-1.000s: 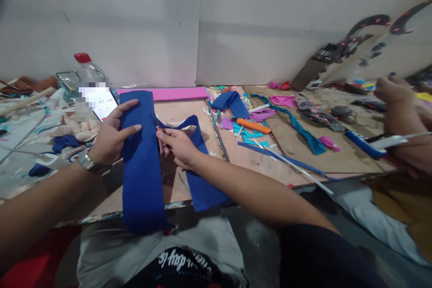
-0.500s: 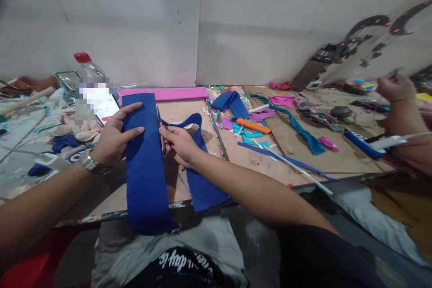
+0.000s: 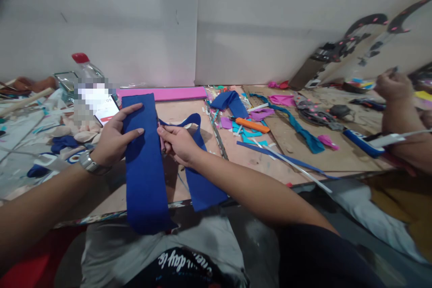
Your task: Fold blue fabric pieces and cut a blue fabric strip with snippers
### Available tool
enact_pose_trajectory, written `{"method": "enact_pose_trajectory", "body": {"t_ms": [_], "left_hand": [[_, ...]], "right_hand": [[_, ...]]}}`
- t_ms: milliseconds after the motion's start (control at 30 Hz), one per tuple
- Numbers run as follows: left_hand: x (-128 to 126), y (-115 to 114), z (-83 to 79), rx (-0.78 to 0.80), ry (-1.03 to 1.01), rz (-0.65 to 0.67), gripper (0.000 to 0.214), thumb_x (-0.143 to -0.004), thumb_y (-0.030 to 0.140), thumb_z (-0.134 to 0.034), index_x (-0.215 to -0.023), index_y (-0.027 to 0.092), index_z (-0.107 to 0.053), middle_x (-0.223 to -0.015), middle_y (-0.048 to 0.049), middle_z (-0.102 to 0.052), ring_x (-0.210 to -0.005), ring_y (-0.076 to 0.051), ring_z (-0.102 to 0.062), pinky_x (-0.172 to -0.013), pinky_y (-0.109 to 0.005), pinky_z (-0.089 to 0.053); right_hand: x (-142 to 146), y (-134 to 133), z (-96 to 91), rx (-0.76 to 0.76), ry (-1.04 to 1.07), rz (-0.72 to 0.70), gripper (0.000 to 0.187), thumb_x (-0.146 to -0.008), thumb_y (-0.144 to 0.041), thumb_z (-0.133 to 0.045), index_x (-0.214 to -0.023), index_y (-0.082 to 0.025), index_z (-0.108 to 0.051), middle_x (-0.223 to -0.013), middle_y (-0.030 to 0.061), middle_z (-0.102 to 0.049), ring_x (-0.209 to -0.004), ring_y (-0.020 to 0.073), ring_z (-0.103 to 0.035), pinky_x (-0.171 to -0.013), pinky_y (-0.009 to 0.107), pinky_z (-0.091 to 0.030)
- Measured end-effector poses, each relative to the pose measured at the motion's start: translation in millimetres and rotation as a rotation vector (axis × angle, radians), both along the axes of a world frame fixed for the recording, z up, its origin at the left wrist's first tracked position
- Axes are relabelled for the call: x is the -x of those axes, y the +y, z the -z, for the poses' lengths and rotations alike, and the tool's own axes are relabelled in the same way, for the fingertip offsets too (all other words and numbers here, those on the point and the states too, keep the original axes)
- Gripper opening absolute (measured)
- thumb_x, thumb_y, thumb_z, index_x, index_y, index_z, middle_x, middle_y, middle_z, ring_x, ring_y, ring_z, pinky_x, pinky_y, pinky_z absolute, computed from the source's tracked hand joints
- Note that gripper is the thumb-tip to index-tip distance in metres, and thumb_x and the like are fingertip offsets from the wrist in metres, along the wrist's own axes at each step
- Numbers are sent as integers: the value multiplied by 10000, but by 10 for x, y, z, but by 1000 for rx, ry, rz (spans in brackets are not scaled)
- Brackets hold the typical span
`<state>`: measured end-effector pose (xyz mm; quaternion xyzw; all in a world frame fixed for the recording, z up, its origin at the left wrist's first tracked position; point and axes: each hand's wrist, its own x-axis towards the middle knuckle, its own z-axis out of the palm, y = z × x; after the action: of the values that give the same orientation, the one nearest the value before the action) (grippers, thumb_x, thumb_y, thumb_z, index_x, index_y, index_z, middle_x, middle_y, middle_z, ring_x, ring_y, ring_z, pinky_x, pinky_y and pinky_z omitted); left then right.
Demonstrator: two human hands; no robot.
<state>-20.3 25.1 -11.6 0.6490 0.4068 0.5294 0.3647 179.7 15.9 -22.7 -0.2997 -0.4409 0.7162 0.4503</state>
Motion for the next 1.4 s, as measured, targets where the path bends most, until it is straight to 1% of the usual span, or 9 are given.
{"method": "enact_pose_trajectory", "body": {"t_ms": [267, 467, 667, 900, 1000, 1167, 1267, 1400], "left_hand": [[4, -10, -17, -5, 23, 4, 688, -810, 272, -787, -1464, 230, -580, -1502, -111, -598, -1324, -317, -607, -1180, -522, -468], [4, -8, -13, -6, 17, 4, 686, -806, 271, -787, -1459, 222, -583, -1488, -122, -603, -1316, -317, -619, -1152, -497, -500], [-17, -28, -35, -11, 15, -2, 680, -802, 256, -781, -1452, 217, -585, -1505, -116, -594, -1324, -314, -612, -1146, -488, -509], [-21, -35, -38, 1, -8, 16, 692, -802, 253, -789, -1459, 202, -577, -1498, -125, -600, -1332, -320, -605, -1172, -519, -482], [-16, -34, -35, 8, -9, 18, 691, -798, 250, -792, -1454, 212, -580, -1488, -121, -606, -1334, -319, -608, -1183, -523, -474], [-7, -25, -34, 15, -37, -8, 699, -789, 241, -794, -1454, 233, -577, -1506, -121, -588, -1336, -323, -610, -1172, -535, -490], [0, -15, -31, 12, -54, -22, 708, -783, 226, -791, -1457, 232, -574, -1502, -125, -589, -1352, -329, -602, -1174, -537, -489], [6, -11, -33, 14, -52, -18, 708, -787, 214, -784, -1462, 228, -572, -1502, -129, -590, -1327, -321, -621, -1149, -511, -517]], "right_hand": [[-9, -6, -20, -13, 14, -16, 436, -815, -517, -838, -667, -179, -605, -443, -74, -529, -407, 51, -386, -445, 162, -312], [-8, -14, -44, 29, 4, -14, 411, -878, -471, -795, -667, -177, -601, -441, -73, -516, -398, 50, -377, -434, 170, -300], [-12, -13, -42, 16, 24, -29, 398, -869, -463, -804, -672, -177, -609, -453, -69, -531, -409, 51, -386, -444, 164, -312], [-11, -22, -48, 17, 30, -31, 384, -896, -426, -781, -664, -174, -606, -465, -59, -544, -414, 47, -371, -429, 160, -279], [-1, -25, -48, 33, 18, -20, 397, -887, -444, -790, -663, -177, -601, -464, -64, -539, -408, 45, -363, -417, 161, -272], [17, -31, -44, 57, 68, -20, 394, -817, -486, -846, -706, -182, -621, -435, -85, -495, -400, 54, -379, -398, 164, -266], [15, -44, -52, 68, 55, -20, 375, -817, -475, -848, -730, -180, -634, -442, -90, -496, -400, 51, -378, -397, 164, -260], [6, -54, -58, 68, 53, -20, 363, -831, -455, -845, -741, -175, -631, -480, -89, -525, -395, 36, -349, -400, 161, -254]]}}
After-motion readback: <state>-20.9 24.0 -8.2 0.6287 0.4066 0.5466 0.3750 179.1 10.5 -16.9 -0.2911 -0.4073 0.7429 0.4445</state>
